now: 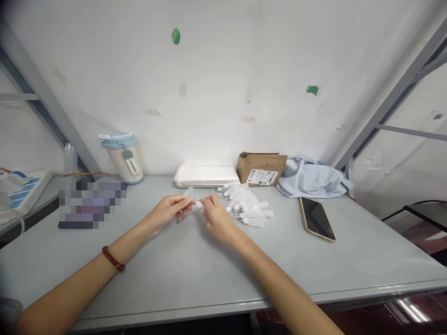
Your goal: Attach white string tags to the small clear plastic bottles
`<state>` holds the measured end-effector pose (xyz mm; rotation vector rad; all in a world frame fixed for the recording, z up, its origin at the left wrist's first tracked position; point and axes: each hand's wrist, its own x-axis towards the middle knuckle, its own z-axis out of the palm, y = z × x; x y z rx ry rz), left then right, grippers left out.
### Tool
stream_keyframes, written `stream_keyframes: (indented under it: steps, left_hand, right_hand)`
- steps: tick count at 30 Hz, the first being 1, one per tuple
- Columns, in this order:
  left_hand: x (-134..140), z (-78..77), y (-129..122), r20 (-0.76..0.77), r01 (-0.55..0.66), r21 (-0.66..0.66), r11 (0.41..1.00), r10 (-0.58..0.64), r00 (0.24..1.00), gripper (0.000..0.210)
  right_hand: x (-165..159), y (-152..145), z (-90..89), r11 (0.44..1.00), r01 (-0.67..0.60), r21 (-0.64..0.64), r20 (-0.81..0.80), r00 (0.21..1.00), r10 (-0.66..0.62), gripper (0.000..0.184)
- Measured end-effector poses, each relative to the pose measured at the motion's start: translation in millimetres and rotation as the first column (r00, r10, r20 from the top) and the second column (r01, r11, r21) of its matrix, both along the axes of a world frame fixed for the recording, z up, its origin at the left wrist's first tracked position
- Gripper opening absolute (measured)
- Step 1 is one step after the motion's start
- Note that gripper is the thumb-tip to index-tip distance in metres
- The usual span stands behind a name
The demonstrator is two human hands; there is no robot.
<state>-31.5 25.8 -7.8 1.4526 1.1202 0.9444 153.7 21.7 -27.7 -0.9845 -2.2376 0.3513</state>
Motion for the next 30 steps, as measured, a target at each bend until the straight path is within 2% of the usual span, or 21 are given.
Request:
stream_keyframes:
  steps: [9, 14, 21, 30]
  left_hand:
    - [0.9, 6.1, -2.4, -0.016, 0.045, 0.005, 0.999, -0.045, 0.999, 0.031]
    - [-1.3, 1.6, -0.3, -0.091, 0.097, 0.042, 0.994, -0.093, 0.992, 0.033]
    - [-0.4, -2.2, -1.6, -0.185, 0.121, 0.117, 0.986, -0.098, 0.978, 0.034]
    - [-2.5, -5.5, -1.7, -0.213, 0.200, 0.089, 0.976, -0.178, 0.961, 0.030]
  right_hand:
    - [2.0, 0.7, 4.1, 1.000, -0.008, -0.006, 0.012, 1.000, 0.008, 0.030]
    - [3.4, 0.8, 3.8, 0.999, -0.020, 0.033, 0.028, 0.999, 0.019, 0.032]
    - [4.4, 1.2, 0.1, 0.993, -0.038, 0.109, 0.074, 0.997, 0.030, 0.034]
    - [8.1, -1.7, -1.3, 0.993, -0.095, 0.077, 0.157, 0.984, 0.082, 0.047]
